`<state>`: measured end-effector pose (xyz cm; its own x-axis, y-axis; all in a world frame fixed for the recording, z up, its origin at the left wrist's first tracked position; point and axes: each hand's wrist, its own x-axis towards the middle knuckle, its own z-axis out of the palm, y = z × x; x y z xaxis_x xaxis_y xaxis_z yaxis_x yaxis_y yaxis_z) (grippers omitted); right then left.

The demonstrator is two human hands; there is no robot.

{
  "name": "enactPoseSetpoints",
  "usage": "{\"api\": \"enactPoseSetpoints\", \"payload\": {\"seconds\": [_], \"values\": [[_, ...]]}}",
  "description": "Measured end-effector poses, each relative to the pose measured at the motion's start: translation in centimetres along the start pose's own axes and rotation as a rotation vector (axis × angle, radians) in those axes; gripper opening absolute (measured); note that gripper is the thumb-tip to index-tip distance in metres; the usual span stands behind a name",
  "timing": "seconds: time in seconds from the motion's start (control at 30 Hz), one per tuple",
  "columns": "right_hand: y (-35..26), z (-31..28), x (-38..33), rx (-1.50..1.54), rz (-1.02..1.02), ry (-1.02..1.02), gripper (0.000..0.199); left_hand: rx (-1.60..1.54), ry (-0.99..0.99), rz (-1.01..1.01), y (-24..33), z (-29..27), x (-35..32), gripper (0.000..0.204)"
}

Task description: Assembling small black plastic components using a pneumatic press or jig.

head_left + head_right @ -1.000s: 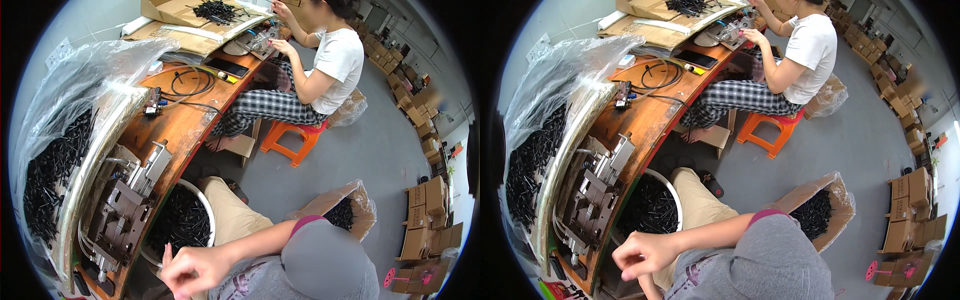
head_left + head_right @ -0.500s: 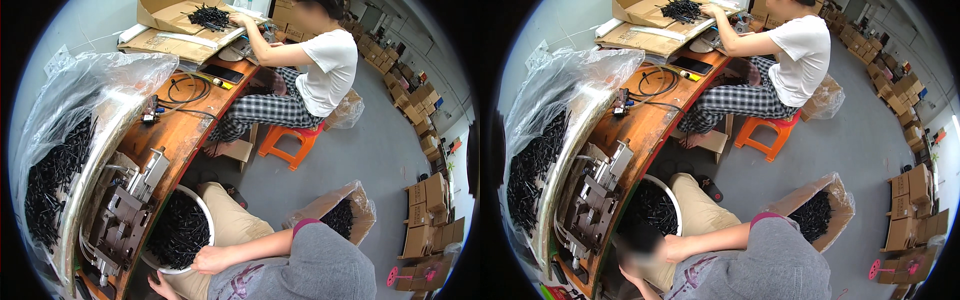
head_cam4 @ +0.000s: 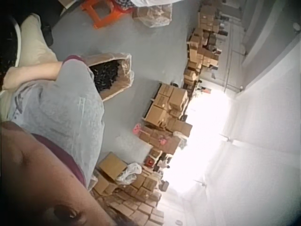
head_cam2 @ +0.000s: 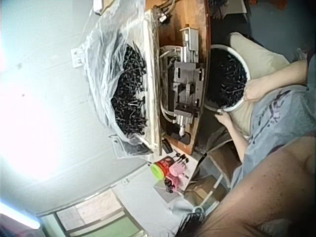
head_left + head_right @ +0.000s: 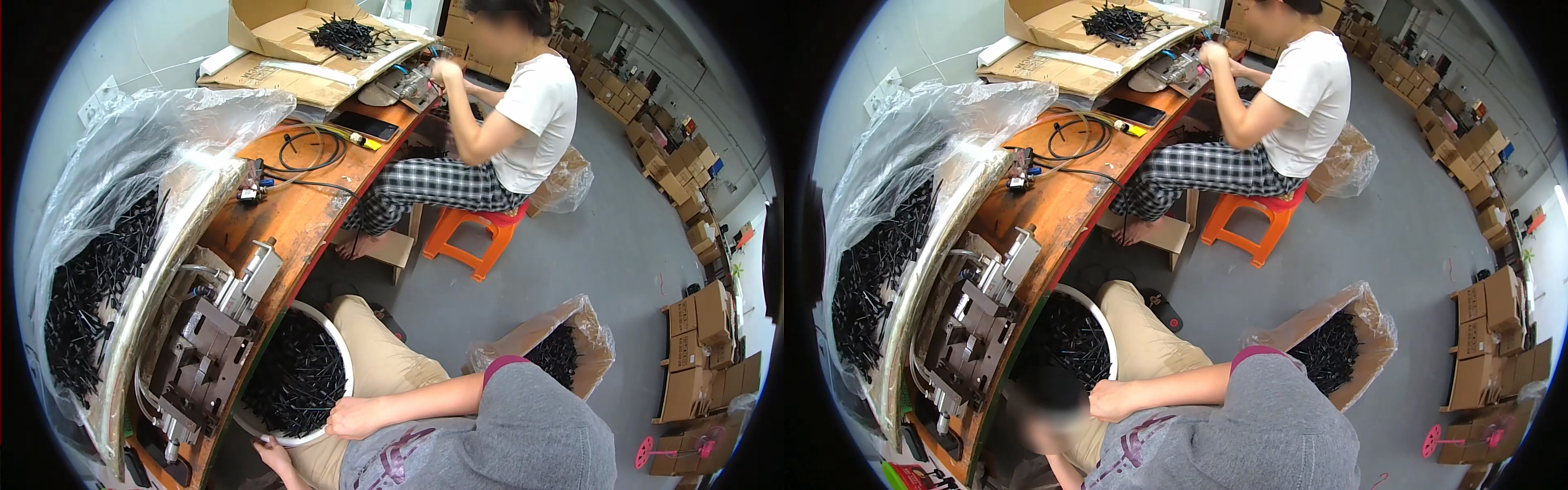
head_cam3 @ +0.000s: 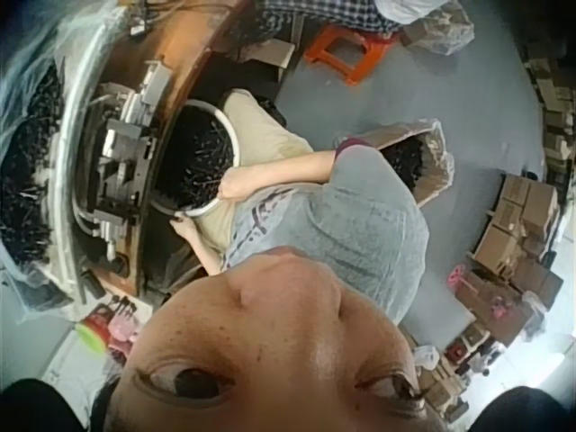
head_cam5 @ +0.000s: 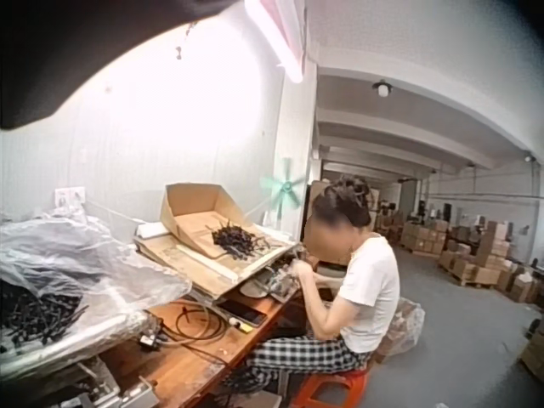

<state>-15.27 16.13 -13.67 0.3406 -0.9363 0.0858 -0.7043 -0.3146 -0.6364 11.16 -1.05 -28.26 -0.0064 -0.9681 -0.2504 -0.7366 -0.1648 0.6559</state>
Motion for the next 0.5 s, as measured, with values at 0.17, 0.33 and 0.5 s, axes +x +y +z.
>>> {"api": "enactPoseSetpoints", "payload": {"seconds": [0.17,0.33,0.5], "values": [[0.1,0.4,0.8,-0.033,0.015,-0.037,0.019,-0.025,0.091,0.105,1.0,-0.8,-1.1,0.057],[0.5,1.2,1.2,-0.033,0.005,-0.072,0.019,-0.077,0.056,0.036,0.9,-0.9,-1.5,0.057],[1.2,1.3,1.9,-0.035,-0.033,-0.063,0.016,0.080,0.146,0.214,0.2,-1.4,-3.1,0.056]]}}
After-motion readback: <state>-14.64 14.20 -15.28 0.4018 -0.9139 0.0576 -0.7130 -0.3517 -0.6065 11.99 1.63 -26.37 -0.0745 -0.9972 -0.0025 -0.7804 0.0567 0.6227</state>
